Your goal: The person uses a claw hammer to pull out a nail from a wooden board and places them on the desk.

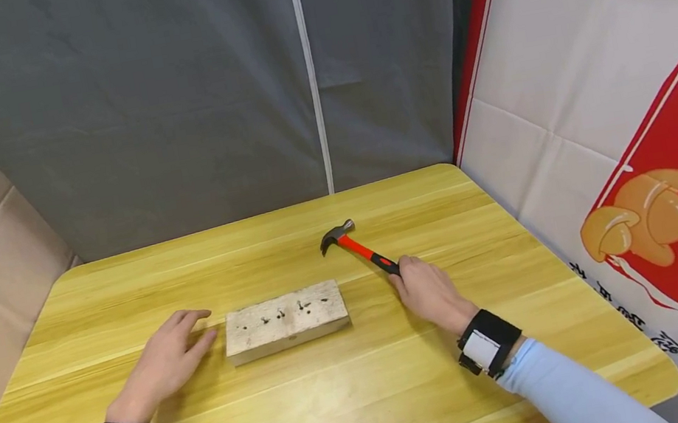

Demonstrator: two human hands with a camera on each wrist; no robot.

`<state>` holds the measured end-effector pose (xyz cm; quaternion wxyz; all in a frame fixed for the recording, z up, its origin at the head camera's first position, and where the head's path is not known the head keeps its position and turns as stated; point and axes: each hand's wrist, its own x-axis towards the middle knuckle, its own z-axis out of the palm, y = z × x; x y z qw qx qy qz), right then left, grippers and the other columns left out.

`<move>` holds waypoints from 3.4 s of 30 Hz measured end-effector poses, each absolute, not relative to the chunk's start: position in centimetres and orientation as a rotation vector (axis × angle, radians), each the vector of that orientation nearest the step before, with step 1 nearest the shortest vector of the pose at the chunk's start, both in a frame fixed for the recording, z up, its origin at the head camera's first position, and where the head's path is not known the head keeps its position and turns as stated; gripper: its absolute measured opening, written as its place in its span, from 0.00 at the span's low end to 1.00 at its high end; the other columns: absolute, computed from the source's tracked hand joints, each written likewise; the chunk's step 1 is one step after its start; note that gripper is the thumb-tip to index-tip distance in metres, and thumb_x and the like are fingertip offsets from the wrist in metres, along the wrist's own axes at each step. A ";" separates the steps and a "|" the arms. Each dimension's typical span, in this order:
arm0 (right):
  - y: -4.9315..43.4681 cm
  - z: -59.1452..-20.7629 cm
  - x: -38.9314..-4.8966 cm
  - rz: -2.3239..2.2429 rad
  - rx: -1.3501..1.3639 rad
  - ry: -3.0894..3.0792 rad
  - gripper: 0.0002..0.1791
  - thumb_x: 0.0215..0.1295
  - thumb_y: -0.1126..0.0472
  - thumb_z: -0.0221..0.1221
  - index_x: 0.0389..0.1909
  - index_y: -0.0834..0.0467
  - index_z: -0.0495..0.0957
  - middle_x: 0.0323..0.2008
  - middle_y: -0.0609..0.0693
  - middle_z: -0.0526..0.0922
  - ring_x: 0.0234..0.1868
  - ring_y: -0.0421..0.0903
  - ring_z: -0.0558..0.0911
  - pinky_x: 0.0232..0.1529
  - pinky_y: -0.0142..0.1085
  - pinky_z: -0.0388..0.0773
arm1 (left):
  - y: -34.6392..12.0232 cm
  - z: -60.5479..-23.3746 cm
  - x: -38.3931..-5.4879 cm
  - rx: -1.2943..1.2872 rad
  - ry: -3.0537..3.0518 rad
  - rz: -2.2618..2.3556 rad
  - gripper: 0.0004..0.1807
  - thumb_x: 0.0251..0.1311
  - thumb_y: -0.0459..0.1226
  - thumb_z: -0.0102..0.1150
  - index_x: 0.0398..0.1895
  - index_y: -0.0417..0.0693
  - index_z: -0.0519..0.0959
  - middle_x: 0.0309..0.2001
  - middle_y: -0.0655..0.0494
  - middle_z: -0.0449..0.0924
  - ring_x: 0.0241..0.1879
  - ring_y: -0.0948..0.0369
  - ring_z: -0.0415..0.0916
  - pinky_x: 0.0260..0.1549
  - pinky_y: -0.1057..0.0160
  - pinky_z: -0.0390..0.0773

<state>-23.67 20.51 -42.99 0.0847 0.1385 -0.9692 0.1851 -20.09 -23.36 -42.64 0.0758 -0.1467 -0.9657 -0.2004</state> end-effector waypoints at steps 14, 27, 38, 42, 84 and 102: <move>19.7 -41.6 -23.6 0.716 0.559 -2.794 0.10 0.77 0.57 0.58 0.43 0.62 0.77 0.24 0.48 0.69 0.18 0.41 0.67 0.16 0.33 0.64 | -20.1 -41.7 -22.1 -0.615 -2.656 -0.725 0.23 0.71 0.40 0.62 0.63 0.36 0.76 0.61 0.40 0.75 0.62 0.42 0.71 0.62 0.40 0.71; 17.0 -41.1 -21.3 0.678 0.864 -2.652 0.10 0.73 0.60 0.63 0.48 0.62 0.80 0.28 0.43 0.73 0.20 0.35 0.67 0.18 0.29 0.66 | -16.2 -41.3 -23.3 -0.879 -2.380 -0.668 0.36 0.49 0.33 0.81 0.63 0.38 0.76 0.64 0.41 0.73 0.64 0.43 0.69 0.62 0.38 0.69; 15.4 -40.2 -19.5 0.662 1.050 -2.593 0.09 0.73 0.58 0.63 0.48 0.58 0.79 0.31 0.43 0.74 0.23 0.35 0.68 0.20 0.27 0.66 | -15.0 -41.3 -23.6 -0.875 -2.377 -0.548 0.31 0.47 0.30 0.82 0.58 0.42 0.82 0.63 0.43 0.77 0.65 0.44 0.70 0.61 0.37 0.68; 15.1 -40.0 -19.1 0.685 1.079 -2.598 0.11 0.74 0.58 0.63 0.50 0.59 0.78 0.33 0.44 0.75 0.23 0.35 0.68 0.20 0.27 0.66 | -15.1 -41.6 -23.7 -0.857 -2.367 -0.537 0.27 0.48 0.26 0.79 0.54 0.44 0.85 0.58 0.45 0.80 0.63 0.44 0.72 0.59 0.37 0.69; 15.4 -36.6 -19.1 1.445 0.999 -2.344 0.33 0.56 0.62 0.77 0.63 0.53 0.76 0.47 0.48 0.87 0.40 0.43 0.86 0.40 0.42 0.85 | -15.8 -42.8 -23.0 -0.875 -2.235 -0.542 0.18 0.50 0.29 0.79 0.46 0.41 0.88 0.40 0.48 0.78 0.39 0.52 0.77 0.36 0.54 0.83; 12.7 -38.0 -19.7 1.130 1.244 -2.438 0.24 0.65 0.67 0.69 0.61 0.61 0.77 0.51 0.52 0.85 0.50 0.45 0.83 0.43 0.42 0.85 | -13.7 -42.9 -22.6 -0.822 -2.124 -0.805 0.17 0.43 0.27 0.82 0.38 0.40 0.87 0.37 0.51 0.86 0.34 0.56 0.84 0.33 0.59 0.86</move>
